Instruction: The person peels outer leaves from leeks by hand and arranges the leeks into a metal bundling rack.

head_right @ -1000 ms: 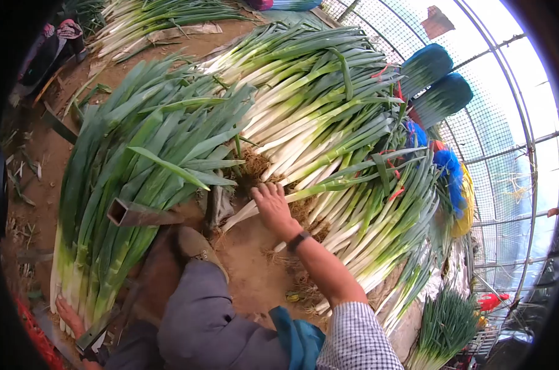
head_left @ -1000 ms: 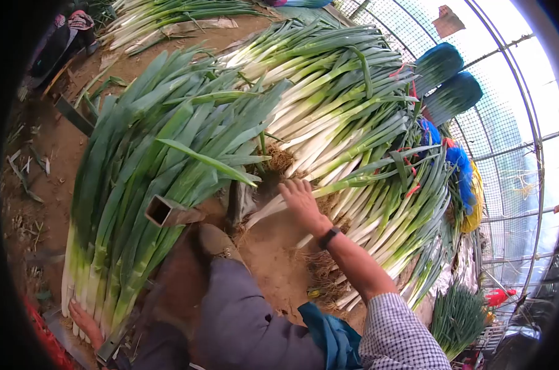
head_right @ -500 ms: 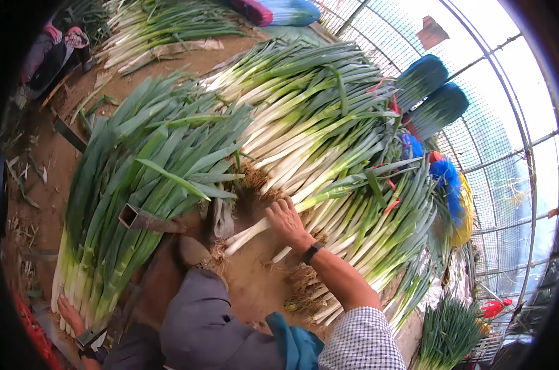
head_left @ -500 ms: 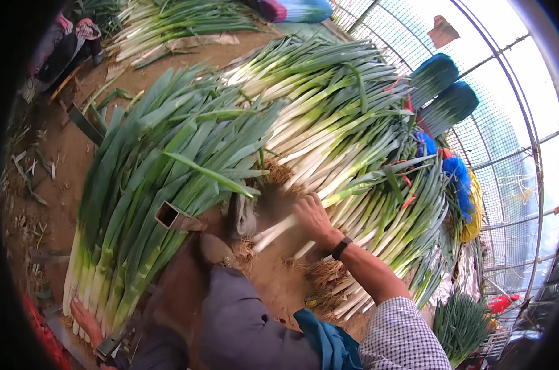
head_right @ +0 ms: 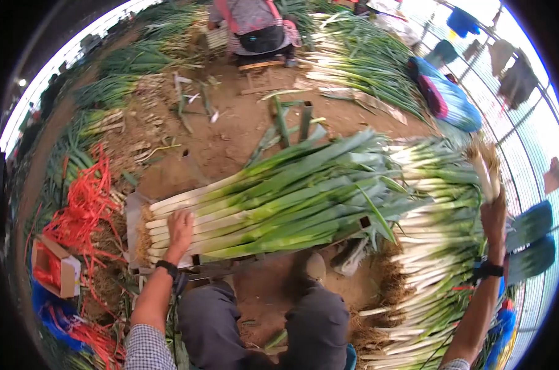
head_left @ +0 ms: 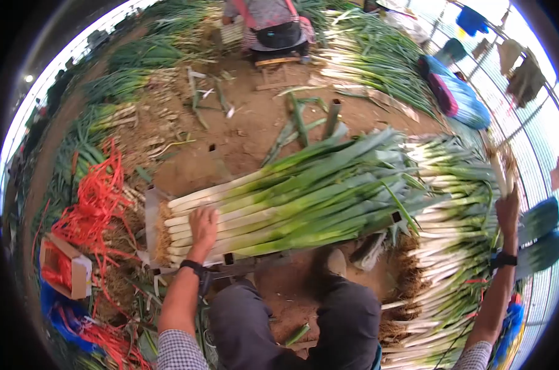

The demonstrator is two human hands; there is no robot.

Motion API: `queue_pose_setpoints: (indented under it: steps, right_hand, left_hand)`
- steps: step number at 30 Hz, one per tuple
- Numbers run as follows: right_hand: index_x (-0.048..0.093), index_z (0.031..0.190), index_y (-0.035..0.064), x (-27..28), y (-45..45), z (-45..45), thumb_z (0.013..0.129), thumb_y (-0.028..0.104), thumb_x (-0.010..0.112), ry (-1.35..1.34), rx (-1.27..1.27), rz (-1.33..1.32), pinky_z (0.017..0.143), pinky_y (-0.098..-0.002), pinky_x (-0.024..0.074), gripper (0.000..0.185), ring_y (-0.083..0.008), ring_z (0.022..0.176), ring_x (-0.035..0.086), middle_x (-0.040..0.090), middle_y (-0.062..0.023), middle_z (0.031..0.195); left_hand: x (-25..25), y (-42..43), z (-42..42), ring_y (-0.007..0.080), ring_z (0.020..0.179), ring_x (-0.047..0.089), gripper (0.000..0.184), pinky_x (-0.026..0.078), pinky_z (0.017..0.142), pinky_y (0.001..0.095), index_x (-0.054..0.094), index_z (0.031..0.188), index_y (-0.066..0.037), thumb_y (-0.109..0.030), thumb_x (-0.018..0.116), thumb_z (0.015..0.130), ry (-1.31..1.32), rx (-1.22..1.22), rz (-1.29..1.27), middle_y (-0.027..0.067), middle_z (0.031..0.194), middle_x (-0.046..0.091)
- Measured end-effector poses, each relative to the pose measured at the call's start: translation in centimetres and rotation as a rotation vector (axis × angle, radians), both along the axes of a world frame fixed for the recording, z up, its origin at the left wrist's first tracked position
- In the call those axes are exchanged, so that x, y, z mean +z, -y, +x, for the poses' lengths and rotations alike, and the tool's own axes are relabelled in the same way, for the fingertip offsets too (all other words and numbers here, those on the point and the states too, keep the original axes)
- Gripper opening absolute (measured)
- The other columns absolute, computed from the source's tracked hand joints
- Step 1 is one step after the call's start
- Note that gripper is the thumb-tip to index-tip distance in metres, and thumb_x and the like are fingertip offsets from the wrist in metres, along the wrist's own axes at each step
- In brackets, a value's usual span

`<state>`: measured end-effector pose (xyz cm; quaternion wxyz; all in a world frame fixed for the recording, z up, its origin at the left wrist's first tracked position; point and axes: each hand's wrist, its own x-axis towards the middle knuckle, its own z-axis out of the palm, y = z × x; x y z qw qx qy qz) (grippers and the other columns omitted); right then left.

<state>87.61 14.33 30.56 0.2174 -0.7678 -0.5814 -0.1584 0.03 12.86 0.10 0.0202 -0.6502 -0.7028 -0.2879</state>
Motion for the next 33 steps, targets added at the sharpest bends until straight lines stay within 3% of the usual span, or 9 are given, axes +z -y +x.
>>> queue_pose_setpoints:
  steps: [4, 8, 14, 16, 19, 24, 27, 32, 33]
  right_hand:
    - [0.032, 0.152, -0.0039, 4.8, -7.2, -14.3, 0.078, -0.006, 0.055, 0.177, 0.443, -0.032, 0.098, -0.0473, 0.0475, 0.077, -0.0421, 0.115, 0.058, 0.062, -0.0317, 0.115]
    - [0.05, 0.127, -0.0009, 5.7, -9.4, -36.8, 0.076, -0.006, 0.056, 0.129, 0.674, -0.486, 0.084, -0.0516, 0.0513, 0.051, -0.0463, 0.1, 0.062, 0.065, -0.0257, 0.104]
    - [0.055, 0.109, -0.0015, -7.1, -10.2, -59.4, 0.077, 0.004, 0.061, 0.321, 1.204, -0.462, 0.075, -0.0468, 0.0563, 0.033, -0.0359, 0.089, 0.07, 0.069, -0.0197, 0.093]
    - [0.057, 0.107, -0.0007, -10.2, -10.1, -64.7, 0.079, 0.004, 0.061, 0.346, 1.194, -0.668, 0.076, -0.0451, 0.0562, 0.029, -0.0363, 0.088, 0.07, 0.07, -0.0169, 0.093]
    - [0.06, 0.107, 0.0003, -17.1, -9.6, -66.8, 0.084, 0.007, 0.059, 0.313, 1.202, -0.575, 0.088, -0.0466, 0.0521, 0.024, -0.0362, 0.104, 0.065, 0.068, -0.0162, 0.103]
    - [0.063, 0.112, 0.0035, -14.6, -8.4, -60.4, 0.089, 0.017, 0.065, 0.242, 1.128, -0.561, 0.097, -0.0495, 0.0458, 0.027, -0.0345, 0.118, 0.056, 0.063, -0.0174, 0.113]
    - [0.064, 0.108, 0.0051, -13.4, -8.3, -56.6, 0.086, 0.022, 0.071, 0.222, 1.071, -0.589, 0.095, -0.0488, 0.0475, 0.029, -0.0356, 0.111, 0.058, 0.063, -0.0161, 0.108]
    - [0.066, 0.1, 0.0046, -12.0, -6.9, -57.0, 0.084, 0.018, 0.071, 0.143, 1.165, -0.563, 0.093, -0.0467, 0.0488, 0.022, -0.0372, 0.108, 0.059, 0.063, -0.0161, 0.106]
    - [0.066, 0.1, 0.0044, -12.0, -6.6, -57.4, 0.084, 0.018, 0.07, 0.118, 1.206, -0.58, 0.094, -0.0467, 0.0485, 0.022, -0.0371, 0.109, 0.058, 0.063, -0.016, 0.106]
  left_hand:
    - [0.6, 0.4, 0.6, 0.0322, 0.107, 0.056, 0.02, 0.041, 0.098, 0.048, 0.07, 0.103, -0.009, -0.026, 0.065, 0.094, -0.034, 0.013, 0.049, 0.0107, 0.11, 0.064]
    - [1.4, 0.3, 0.9, 0.0311, 0.107, 0.055, 0.02, 0.041, 0.098, 0.0477, 0.069, 0.103, -0.009, -0.026, 0.066, 0.093, -0.008, -0.004, 0.035, 0.0102, 0.108, 0.063]
    - [1.7, 1.2, 0.7, 0.0324, 0.112, 0.056, 0.022, 0.039, 0.103, 0.0505, 0.067, 0.109, -0.008, -0.025, 0.058, 0.098, -0.038, 0.064, 0.044, 0.013, 0.11, 0.065]
    - [1.0, 1.5, 1.2, 0.0336, 0.114, 0.057, 0.026, 0.039, 0.104, 0.0515, 0.067, 0.113, -0.007, -0.026, 0.055, 0.099, -0.047, 0.036, -0.074, 0.0151, 0.113, 0.066]
    - [1.4, 1.7, 0.9, 0.036, 0.114, 0.059, 0.033, 0.038, 0.106, 0.0524, 0.065, 0.118, -0.006, -0.03, 0.05, 0.102, -0.044, -0.023, -0.272, 0.0182, 0.117, 0.068]
    - [3.7, 1.9, 1.7, 0.0376, 0.107, 0.064, 0.036, 0.04, 0.104, 0.0519, 0.064, 0.122, -0.006, -0.031, 0.044, 0.105, 0.04, -0.004, -0.218, 0.0186, 0.111, 0.071]
    - [2.3, 1.8, 0.9, 0.0394, 0.099, 0.066, 0.036, 0.041, 0.101, 0.0514, 0.064, 0.119, -0.004, -0.03, 0.045, 0.104, 0.009, -0.033, -0.088, 0.0172, 0.1, 0.073]
    - [3.7, 1.4, 1.8, 0.0405, 0.101, 0.065, 0.03, 0.043, 0.098, 0.0515, 0.072, 0.098, -0.005, -0.027, 0.051, 0.096, 0.102, 0.105, -0.512, 0.0205, 0.103, 0.071]
    - [1.6, 1.2, 1.5, 0.0373, 0.109, 0.063, 0.032, 0.043, 0.1, 0.0494, 0.068, 0.111, -0.004, -0.027, 0.051, 0.097, 0.132, 0.063, -0.116, 0.0204, 0.114, 0.069]
